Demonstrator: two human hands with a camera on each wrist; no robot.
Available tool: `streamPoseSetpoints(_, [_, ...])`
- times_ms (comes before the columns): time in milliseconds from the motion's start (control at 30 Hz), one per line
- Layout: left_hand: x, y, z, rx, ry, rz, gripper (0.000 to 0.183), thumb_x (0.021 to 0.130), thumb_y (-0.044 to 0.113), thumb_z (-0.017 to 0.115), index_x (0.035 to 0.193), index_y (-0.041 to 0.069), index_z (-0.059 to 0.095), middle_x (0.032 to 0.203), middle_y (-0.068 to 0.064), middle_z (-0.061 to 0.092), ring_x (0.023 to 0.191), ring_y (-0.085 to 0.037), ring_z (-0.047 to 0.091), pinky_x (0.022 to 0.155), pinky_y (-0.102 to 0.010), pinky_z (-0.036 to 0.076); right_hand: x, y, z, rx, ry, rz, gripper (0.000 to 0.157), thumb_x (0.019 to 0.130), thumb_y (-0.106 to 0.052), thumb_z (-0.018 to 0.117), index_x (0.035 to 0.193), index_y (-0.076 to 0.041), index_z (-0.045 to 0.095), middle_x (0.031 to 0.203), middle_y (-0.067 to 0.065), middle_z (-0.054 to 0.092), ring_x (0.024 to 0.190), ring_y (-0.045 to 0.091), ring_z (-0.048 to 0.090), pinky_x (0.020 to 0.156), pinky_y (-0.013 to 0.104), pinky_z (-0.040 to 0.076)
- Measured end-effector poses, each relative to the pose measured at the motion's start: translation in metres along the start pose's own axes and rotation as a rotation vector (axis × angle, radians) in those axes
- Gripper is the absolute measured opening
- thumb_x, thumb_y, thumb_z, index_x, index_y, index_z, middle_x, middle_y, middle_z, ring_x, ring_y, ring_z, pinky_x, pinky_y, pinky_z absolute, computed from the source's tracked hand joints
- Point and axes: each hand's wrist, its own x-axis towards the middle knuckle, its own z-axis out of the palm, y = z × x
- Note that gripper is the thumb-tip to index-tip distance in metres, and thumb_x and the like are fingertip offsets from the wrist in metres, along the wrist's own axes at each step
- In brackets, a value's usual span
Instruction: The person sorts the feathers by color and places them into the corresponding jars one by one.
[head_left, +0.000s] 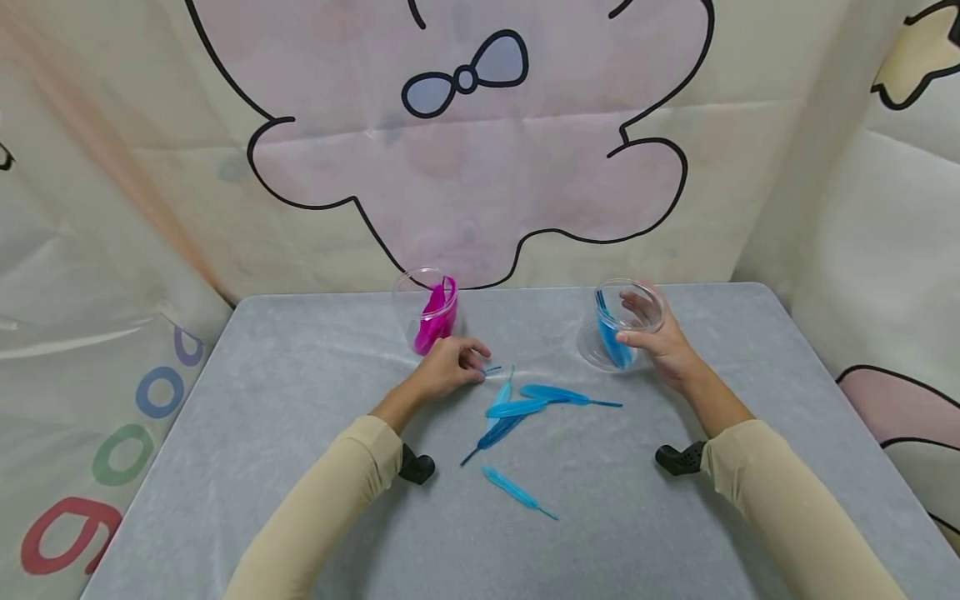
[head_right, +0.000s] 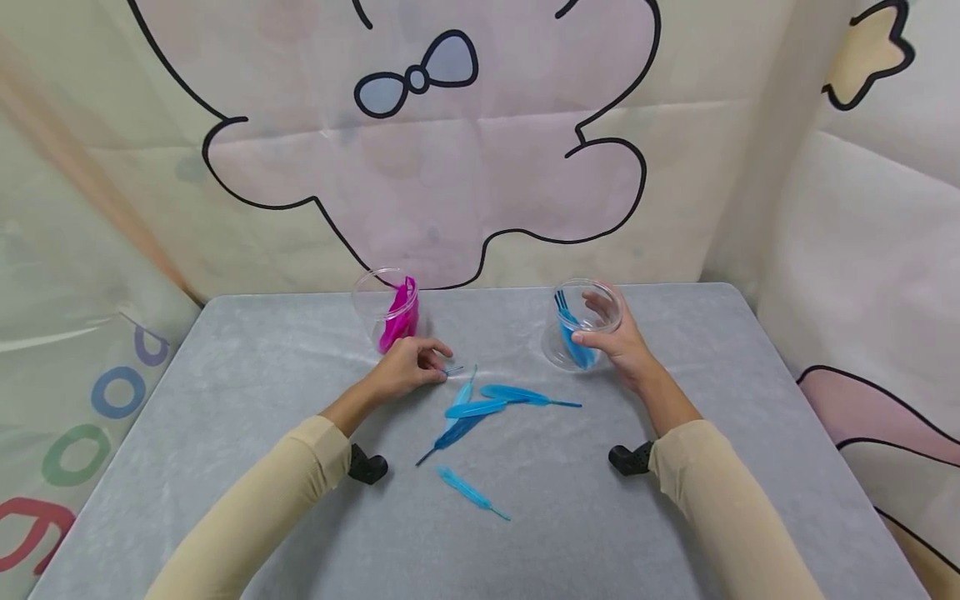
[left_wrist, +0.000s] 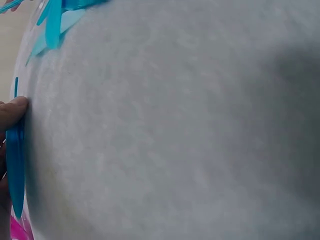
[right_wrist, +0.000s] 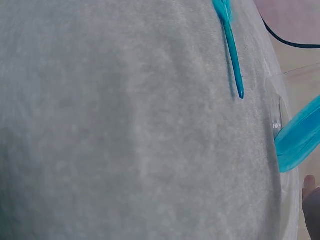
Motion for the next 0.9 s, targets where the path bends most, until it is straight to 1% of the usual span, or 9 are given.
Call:
streamPoseSetpoints(233, [0.006,0.009,0.001,-0.01,0.018,-0.009,0.026,0.084,0.004,0.079,0.109,0.005,0.073,0.083,0.0,0.071,0.078,-0.015,0.065,0.077,-0.027,0.056,-0.001,-0.001,0.0,0.013,-0.003,-0.004,0.088,0.089,0.01,0.065,0.156,-0.02,0.018,0.157,0.02,0.025,0.147,0.033,0.016,0.12,0.056,0.001])
streamPoseSetpoints(333, [0.008,0.014,0.002,-0.023,0.037,-0.015,0.025,0.085,0.004,0.078,0.109,0.004,0.074,0.085,-0.001,0.072,0.08,-0.015,0.065,0.077,-0.027,0.056,-0.001,-0.002,0.0,0.016,-0.007,-0.008,0.087,0.089,0.009,0.065,0.156,-0.021,0.019,0.156,0.017,0.028,0.147,0.033,0.016,0.12,0.056,0.001])
streamPoseSetpoints(433, [0.011,0.02,0.003,-0.029,0.062,-0.022,0.025,0.086,0.004,0.077,0.111,0.004,0.074,0.088,-0.001,0.073,0.083,-0.015,0.065,0.076,-0.027,0.056,-0.001,-0.001,0.001,0.025,-0.014,-0.013,0.087,0.089,0.01,0.065,0.156,-0.02,0.019,0.155,0.017,0.028,0.147,0.032,0.017,0.12,0.056,0.0])
streamPoseSetpoints(533, [0.014,0.025,0.004,-0.024,0.076,-0.014,0.028,0.087,0.004,0.076,0.115,0.004,0.073,0.091,-0.003,0.074,0.086,-0.016,0.066,0.078,-0.027,0.056,-0.001,0.0,0.001,0.027,-0.02,-0.019,0.086,0.089,0.012,0.064,0.156,-0.019,0.019,0.155,0.019,0.027,0.146,0.032,0.017,0.119,0.057,0.0])
streamPoseSetpoints(767, [0.022,0.038,0.009,-0.01,0.063,0.004,0.033,0.088,0.006,0.075,0.121,0.006,0.07,0.093,-0.002,0.074,0.09,-0.015,0.067,0.081,-0.028,0.055,-0.001,0.001,0.0,0.022,-0.023,-0.02,0.088,0.089,0.011,0.064,0.156,-0.021,0.017,0.156,0.019,0.026,0.147,0.032,0.016,0.119,0.057,0.0])
streamPoseSetpoints(900, [0.029,0.046,0.013,0.009,0.049,0.036,0.034,0.089,0.008,0.075,0.123,0.007,0.07,0.093,-0.001,0.075,0.091,-0.014,0.069,0.079,-0.028,0.055,-0.001,0.001,0.0,0.022,-0.022,-0.021,0.088,0.089,0.011,0.063,0.156,-0.021,0.017,0.156,0.018,0.026,0.147,0.032,0.016,0.119,0.057,0.0])
